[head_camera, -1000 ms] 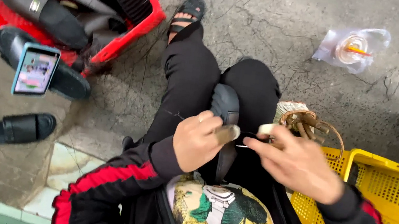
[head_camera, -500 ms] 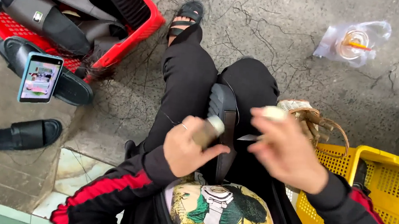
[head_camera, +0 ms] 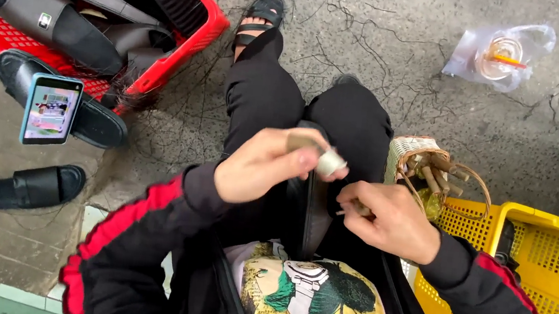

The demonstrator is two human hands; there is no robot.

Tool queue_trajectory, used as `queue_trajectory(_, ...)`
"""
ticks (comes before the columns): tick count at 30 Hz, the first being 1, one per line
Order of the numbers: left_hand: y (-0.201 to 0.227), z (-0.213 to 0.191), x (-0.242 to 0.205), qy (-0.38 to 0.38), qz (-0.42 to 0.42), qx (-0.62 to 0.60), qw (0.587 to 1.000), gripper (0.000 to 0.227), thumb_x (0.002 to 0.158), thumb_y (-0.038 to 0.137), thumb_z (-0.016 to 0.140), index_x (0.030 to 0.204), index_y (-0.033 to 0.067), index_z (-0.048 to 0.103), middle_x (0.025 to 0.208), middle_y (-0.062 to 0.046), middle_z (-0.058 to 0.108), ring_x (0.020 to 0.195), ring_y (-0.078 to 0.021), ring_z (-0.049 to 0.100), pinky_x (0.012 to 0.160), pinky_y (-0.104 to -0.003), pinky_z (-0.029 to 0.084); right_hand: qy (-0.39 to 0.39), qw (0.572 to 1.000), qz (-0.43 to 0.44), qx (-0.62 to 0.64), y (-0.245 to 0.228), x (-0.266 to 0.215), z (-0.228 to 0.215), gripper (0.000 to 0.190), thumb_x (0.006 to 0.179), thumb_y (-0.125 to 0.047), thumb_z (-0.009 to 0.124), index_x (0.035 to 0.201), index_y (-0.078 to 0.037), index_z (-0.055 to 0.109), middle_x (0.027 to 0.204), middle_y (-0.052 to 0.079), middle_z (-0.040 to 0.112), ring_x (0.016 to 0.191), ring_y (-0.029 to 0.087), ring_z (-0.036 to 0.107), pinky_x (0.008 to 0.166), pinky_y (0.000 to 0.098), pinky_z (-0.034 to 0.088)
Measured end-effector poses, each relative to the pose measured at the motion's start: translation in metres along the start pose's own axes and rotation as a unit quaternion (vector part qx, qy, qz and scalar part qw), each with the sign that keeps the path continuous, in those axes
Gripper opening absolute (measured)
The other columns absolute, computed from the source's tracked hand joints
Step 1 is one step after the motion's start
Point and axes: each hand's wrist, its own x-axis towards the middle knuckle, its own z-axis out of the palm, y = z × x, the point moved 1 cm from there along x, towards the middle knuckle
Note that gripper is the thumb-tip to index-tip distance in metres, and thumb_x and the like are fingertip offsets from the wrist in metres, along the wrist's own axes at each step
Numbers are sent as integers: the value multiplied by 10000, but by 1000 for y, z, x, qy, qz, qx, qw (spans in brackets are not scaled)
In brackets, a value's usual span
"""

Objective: Hand-sewing the rubber sole of a shoe with a needle and heavy thread to repair it.

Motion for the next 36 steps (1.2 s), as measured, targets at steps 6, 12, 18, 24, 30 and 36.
queue_trajectory(6,-50,-49,48,234,-135,-193,943,531,804,528,593,786,2,663,504,82,264,440,-36,286,415,-183,181,-9,981,-91,-170,1,34,5,152,734,-7,560,841,-107,519,585,-19,470,458,196,468,452,318,372)
queue_trajectory(12,-21,-101,-1,226,-154,182,945,340,998,314,524,896,47,708,770,-128,535,615,-187,646,514,-294,606,32,961,-110,-253,-16,24,-11,289,897,-225,606,1138,-65,618,777,63,588,595,212,604,512,332,516)
queue_trajectory(18,-15,-30,-32,216,33,525,823,310,773,-77,576,1076,-97,512,1074,-206,453,1101,-403,485,1052,-438,364,-3,937,-114,-331,-25,19,-17,431,900,-33,490,1285,-198,591,822,67,506,575,232,564,513,342,507)
queue_trajectory(24,-55,-2,-55,120,80,438,888,505,747,234,822,1073,-69,583,1143,-193,514,1103,-372,588,961,-457,502,-26,928,-101,-357,-23,21,-16,391,921,-125,485,1268,-266,597,875,15,508,605,199,575,538,316,506)
queue_trajectory(30,-62,-1,-53,133,53,377,915,452,746,250,809,1017,-28,577,1081,-132,524,1019,-326,646,890,-416,549,-30,886,-136,-443,-31,27,-19,382,891,-154,511,1237,-293,590,877,-16,481,550,149,530,520,279,484)
queue_trajectory(36,-65,-6,-50,162,72,357,917,480,727,294,828,1002,-27,601,1066,-114,549,861,-247,682,777,-331,581,-14,890,-196,-412,-5,32,15,236,890,-123,488,1106,-126,582,827,12,456,575,182,539,514,292,486)
